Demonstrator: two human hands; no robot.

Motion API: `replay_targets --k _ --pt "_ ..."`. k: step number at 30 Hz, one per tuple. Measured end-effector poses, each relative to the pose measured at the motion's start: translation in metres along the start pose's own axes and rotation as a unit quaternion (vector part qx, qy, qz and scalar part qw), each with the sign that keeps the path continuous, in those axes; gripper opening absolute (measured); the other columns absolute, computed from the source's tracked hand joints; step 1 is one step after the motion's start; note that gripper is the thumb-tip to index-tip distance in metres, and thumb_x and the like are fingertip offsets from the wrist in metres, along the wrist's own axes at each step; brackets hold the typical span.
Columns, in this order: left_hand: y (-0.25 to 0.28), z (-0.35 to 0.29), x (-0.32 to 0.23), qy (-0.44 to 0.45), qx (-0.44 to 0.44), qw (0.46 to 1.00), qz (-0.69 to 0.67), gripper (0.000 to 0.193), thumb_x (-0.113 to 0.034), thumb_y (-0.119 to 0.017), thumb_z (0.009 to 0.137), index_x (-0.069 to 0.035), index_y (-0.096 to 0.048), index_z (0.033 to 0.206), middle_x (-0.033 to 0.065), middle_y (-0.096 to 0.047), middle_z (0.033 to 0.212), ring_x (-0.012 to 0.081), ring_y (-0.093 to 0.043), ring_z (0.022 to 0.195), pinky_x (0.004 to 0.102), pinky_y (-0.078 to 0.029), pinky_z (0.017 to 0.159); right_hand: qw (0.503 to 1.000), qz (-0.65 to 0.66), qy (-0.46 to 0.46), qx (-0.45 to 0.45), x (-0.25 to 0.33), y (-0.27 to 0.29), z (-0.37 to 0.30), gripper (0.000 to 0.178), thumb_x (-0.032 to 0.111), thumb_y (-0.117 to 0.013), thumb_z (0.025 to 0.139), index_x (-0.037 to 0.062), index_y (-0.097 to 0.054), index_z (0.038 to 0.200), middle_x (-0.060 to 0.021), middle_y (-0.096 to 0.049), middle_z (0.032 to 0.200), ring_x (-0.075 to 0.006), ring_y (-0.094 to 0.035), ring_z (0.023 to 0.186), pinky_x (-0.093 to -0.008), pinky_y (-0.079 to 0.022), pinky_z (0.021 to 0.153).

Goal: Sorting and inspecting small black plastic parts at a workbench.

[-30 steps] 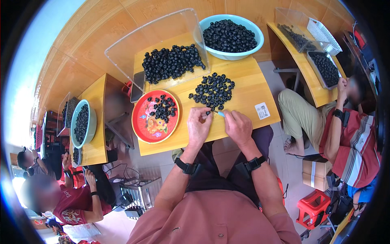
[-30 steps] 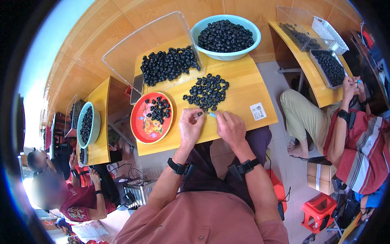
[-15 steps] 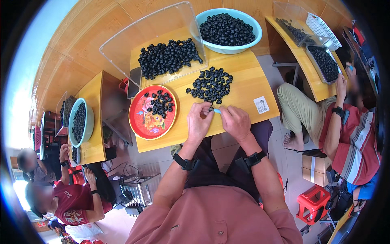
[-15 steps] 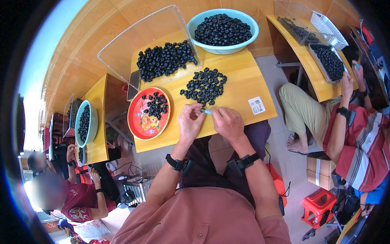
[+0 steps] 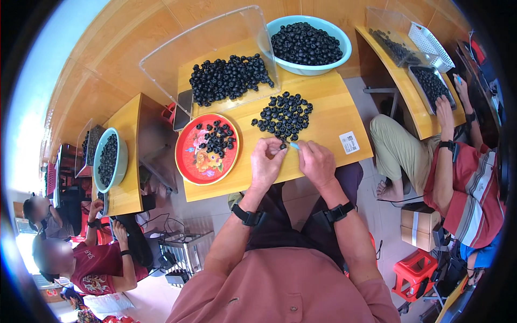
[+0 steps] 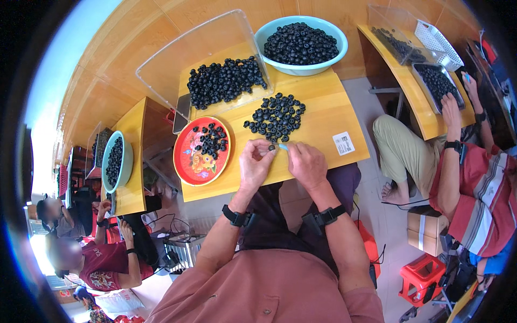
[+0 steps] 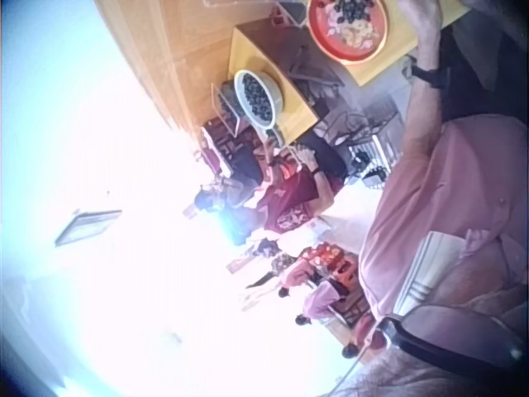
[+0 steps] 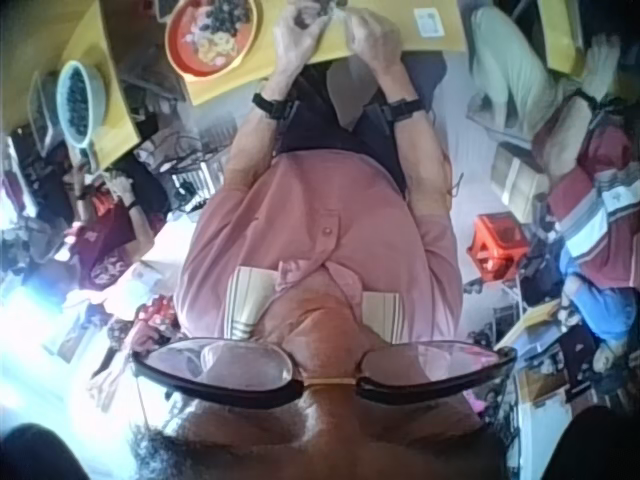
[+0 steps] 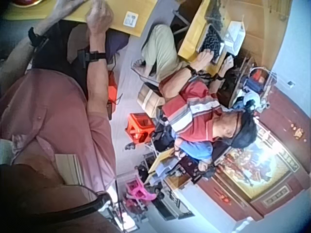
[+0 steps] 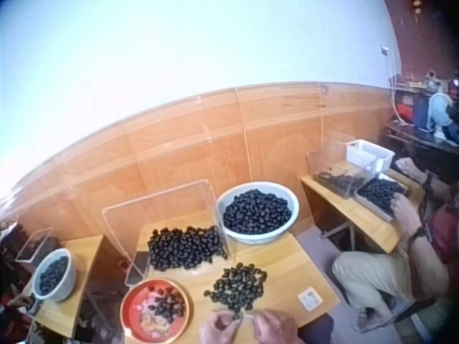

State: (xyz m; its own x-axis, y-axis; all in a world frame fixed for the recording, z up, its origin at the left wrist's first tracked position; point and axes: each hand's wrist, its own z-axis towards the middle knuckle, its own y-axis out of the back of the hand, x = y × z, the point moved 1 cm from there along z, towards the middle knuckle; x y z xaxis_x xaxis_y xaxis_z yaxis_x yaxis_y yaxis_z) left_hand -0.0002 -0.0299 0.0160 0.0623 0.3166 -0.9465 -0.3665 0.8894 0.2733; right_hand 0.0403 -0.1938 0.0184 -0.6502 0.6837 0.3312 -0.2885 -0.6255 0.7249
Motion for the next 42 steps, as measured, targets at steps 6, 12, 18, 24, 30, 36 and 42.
replay_targets --k 6,12,18,24,30,36,42 --pt "0.002 0.002 0.014 0.005 -0.013 0.993 -0.121 0.024 0.003 -0.079 0.090 -0.001 -0.068 0.111 0.0038 -0.070 0.098 0.0086 -0.065 0.086 0.0247 -0.055 0.078 1.000 -0.001 -0.009 0.011 0.002 0.000 0.003 0.013 0.010 -0.071 0.089 0.0058 -0.072 0.101 -0.0081 -0.064 0.078 -0.0282 -0.067 0.069 -0.0413 -0.053 0.061" --pt "0.009 -0.001 0.003 -0.074 -0.043 0.996 -0.005 0.019 0.000 -0.079 0.088 -0.004 -0.076 0.107 0.0091 -0.065 0.099 0.0160 -0.068 0.084 0.0291 -0.055 0.072 1.000 0.009 -0.005 -0.009 0.006 -0.002 0.002 0.012 0.010 -0.070 0.090 0.0072 -0.072 0.101 -0.0085 -0.062 0.076 -0.0295 -0.066 0.067 -0.0428 -0.052 0.061" --pt "0.059 0.001 -0.016 -0.153 -0.103 0.979 0.088 0.022 0.004 -0.079 0.083 -0.004 -0.075 0.103 0.0093 -0.068 0.097 0.0187 -0.068 0.083 0.0302 -0.056 0.074 1.000 -0.009 -0.002 -0.001 0.002 0.000 -0.002 0.014 0.010 -0.069 0.089 0.0075 -0.072 0.103 -0.0094 -0.059 0.074 -0.0313 -0.064 0.065 -0.0438 -0.050 0.058" --pt "0.128 0.030 -0.017 -0.106 -0.139 0.952 0.251 0.025 0.002 -0.074 0.084 -0.004 -0.073 0.108 0.0144 -0.071 0.106 0.0331 -0.069 0.095 0.0412 -0.056 0.087 1.000 -0.012 -0.001 -0.004 0.002 0.001 0.002 0.015 0.010 -0.070 0.089 0.0075 -0.073 0.103 -0.0087 -0.059 0.075 -0.0302 -0.063 0.064 -0.0431 -0.050 0.058" --pt "0.094 0.075 -0.024 -0.204 0.054 0.906 0.367 0.027 -0.004 -0.072 0.085 -0.005 -0.072 0.113 0.0137 -0.070 0.112 0.0336 -0.065 0.112 0.0464 -0.049 0.101 0.999 -0.032 0.014 -0.033 0.003 0.000 0.001 0.008 0.010 -0.066 0.089 0.0080 -0.071 0.095 -0.0063 -0.056 0.071 -0.0256 -0.064 0.065 -0.0399 -0.052 0.058" --pt "0.070 0.101 0.002 -0.178 0.129 0.858 0.465 0.026 -0.010 -0.072 0.084 -0.010 -0.076 0.110 0.0118 -0.071 0.107 0.0317 -0.066 0.111 0.0448 -0.049 0.098 0.999 -0.025 0.011 -0.022 0.005 -0.002 0.001 0.006 0.011 -0.067 0.088 0.0089 -0.070 0.093 -0.0054 -0.056 0.072 -0.0243 -0.065 0.066 -0.0395 -0.052 0.058" --pt "0.062 0.083 -0.012 -0.132 0.083 0.914 0.375 0.018 -0.004 -0.070 0.088 -0.004 -0.076 0.105 0.0155 -0.070 0.105 0.0313 -0.071 0.094 0.0418 -0.057 0.086 1.000 -0.008 -0.011 -0.018 0.000 0.000 -0.003 0.011 0.009 -0.072 0.086 0.0077 -0.071 0.098 -0.0071 -0.059 0.074 -0.0275 -0.065 0.068 -0.0403 -0.052 0.060"
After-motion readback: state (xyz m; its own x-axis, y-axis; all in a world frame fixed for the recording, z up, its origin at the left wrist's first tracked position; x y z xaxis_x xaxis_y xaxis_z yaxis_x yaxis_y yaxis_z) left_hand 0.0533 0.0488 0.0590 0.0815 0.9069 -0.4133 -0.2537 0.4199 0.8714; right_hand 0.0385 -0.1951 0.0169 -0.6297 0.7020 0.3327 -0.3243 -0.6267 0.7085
